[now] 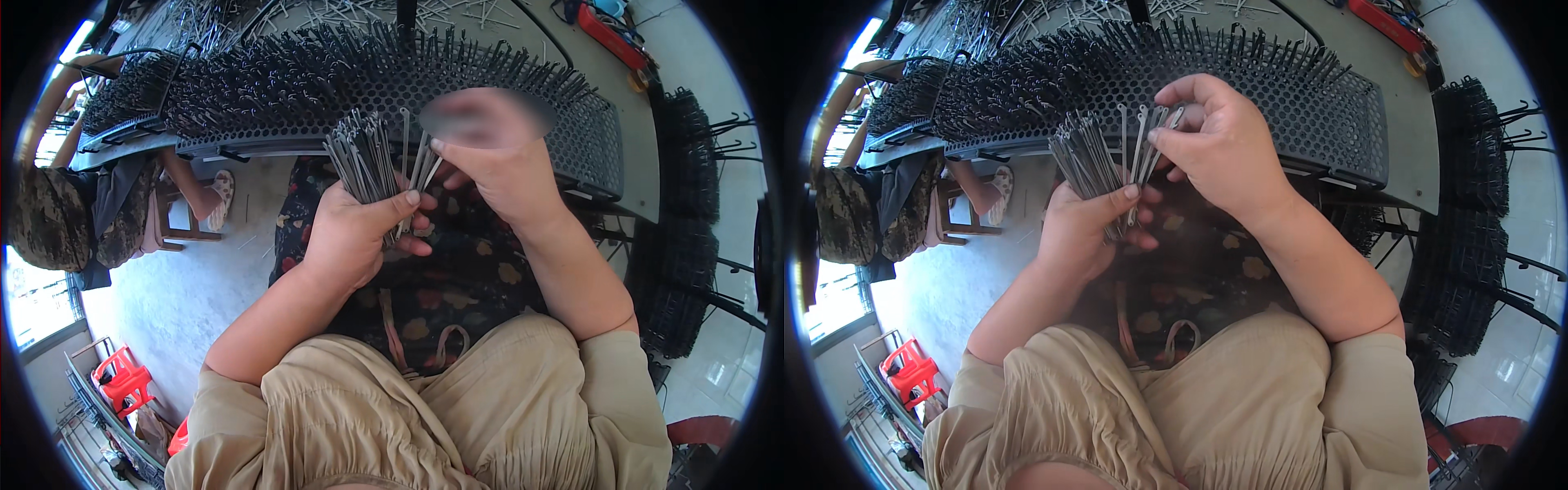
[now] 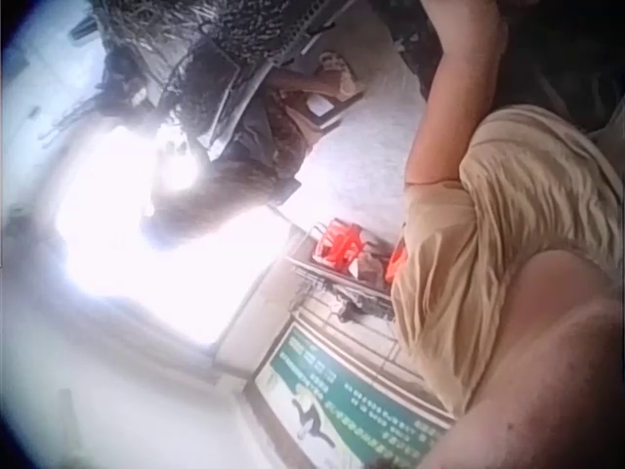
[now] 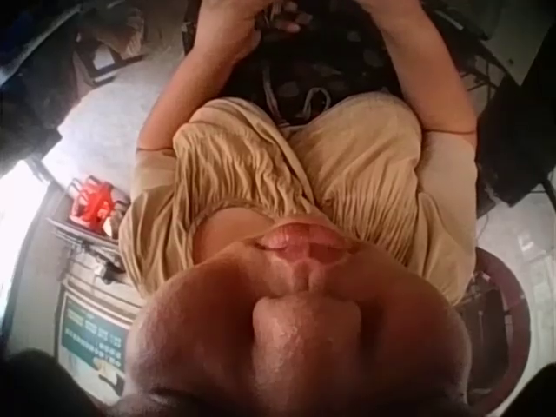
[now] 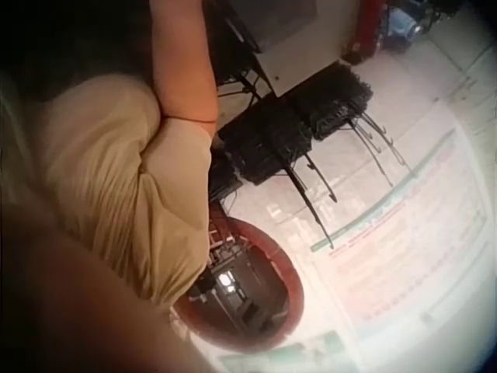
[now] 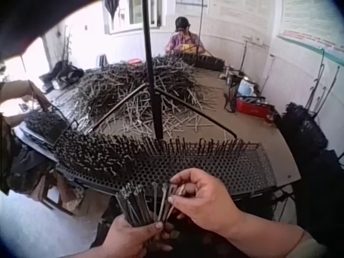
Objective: Manually sorting bundles of metal pins and placing them into a mesh grid tray.
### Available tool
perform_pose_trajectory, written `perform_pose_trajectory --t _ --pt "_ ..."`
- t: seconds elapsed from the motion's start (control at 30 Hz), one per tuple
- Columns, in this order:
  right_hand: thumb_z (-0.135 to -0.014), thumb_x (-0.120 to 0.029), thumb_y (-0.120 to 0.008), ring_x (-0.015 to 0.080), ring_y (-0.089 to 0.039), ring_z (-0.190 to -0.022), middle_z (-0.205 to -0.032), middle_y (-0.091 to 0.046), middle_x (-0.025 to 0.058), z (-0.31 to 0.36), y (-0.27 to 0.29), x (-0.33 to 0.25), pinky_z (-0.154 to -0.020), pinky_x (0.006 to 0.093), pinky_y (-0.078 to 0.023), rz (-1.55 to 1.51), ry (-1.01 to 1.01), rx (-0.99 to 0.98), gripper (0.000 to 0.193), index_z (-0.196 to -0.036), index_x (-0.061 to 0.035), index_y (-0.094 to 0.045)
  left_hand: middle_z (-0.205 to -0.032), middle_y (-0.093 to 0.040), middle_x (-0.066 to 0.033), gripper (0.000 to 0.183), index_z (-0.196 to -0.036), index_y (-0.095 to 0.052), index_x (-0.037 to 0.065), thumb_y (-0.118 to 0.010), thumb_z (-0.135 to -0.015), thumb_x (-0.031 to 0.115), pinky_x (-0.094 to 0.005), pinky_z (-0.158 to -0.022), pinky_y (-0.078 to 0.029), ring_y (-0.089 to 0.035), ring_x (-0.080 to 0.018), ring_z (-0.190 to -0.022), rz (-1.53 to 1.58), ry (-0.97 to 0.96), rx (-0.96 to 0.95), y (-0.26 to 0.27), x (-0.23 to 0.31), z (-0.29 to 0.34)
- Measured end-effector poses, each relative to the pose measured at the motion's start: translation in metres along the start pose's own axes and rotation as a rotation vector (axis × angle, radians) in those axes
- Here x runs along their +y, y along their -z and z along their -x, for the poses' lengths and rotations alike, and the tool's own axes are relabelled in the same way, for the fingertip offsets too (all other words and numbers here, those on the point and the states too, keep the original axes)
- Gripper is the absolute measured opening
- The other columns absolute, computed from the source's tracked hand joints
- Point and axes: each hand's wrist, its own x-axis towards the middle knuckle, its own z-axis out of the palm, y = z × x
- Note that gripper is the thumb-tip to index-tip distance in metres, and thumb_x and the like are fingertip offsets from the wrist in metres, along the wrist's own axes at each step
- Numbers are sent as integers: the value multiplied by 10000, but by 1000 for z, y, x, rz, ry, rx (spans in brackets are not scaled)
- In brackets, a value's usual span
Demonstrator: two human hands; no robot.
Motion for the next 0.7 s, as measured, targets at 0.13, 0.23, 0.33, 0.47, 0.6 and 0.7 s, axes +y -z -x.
perform_pose_trajectory --t 0.13,0.23,0.33,0.47,0.6,0.7 --pt "-860 -46 -654 115 -654 -690 -818 -658 63 0 2 -2 -552 215 -517 -18 -5 14 270 -1104 7 -552 -907 -645 -142 141 -1029 -575 -13 -602 -900 37 -349 -566 -590 -643 -204 -746 45 16 -11 -1 6 4" --pt "-865 -43 -650 124 -663 -693 -824 -664 70 -2 4 -3 -554 219 -522 -53 4 16 247 -1092 6 -565 -908 -645 -142 153 -1045 -579 -15 -596 -902 37 -352 -561 -589 -642 -208 -742 34 17 2 4 7 4" --pt "-870 -39 -644 123 -664 -698 -842 -674 76 -2 3 -4 -560 220 -525 -64 -22 -32 221 -1077 3 -580 -902 -646 -136 162 -1054 -587 -15 -596 -900 36 -351 -557 -589 -645 -209 -745 46 23 -21 6 1 4" --pt "-871 -32 -642 112 -659 -720 -872 -685 77 -1 -1 -1 -573 217 -524 -28 -49 -59 210 -1071 1 -590 -889 -651 -127 169 -1059 -597 -10 -600 -895 32 -348 -559 -591 -655 -209 -759 59 42 -55 4 0 6" --pt "-870 -33 -645 106 -654 -733 -862 -679 61 3 -5 1 -584 216 -524 -63 -23 -21 216 -1076 -1 -591 -891 -654 -126 182 -1068 -600 -7 -605 -890 28 -348 -566 -594 -655 -210 -760 51 25 8 2 1 5" --pt "-871 -37 -646 105 -650 -728 -862 -672 52 1 -6 7 -588 217 -524 -68 -36 -16 216 -1077 -5 -587 -901 -657 -126 193 -1075 -605 -9 -608 -886 26 -349 -572 -597 -656 -210 -761 40 9 27 4 -2 2"
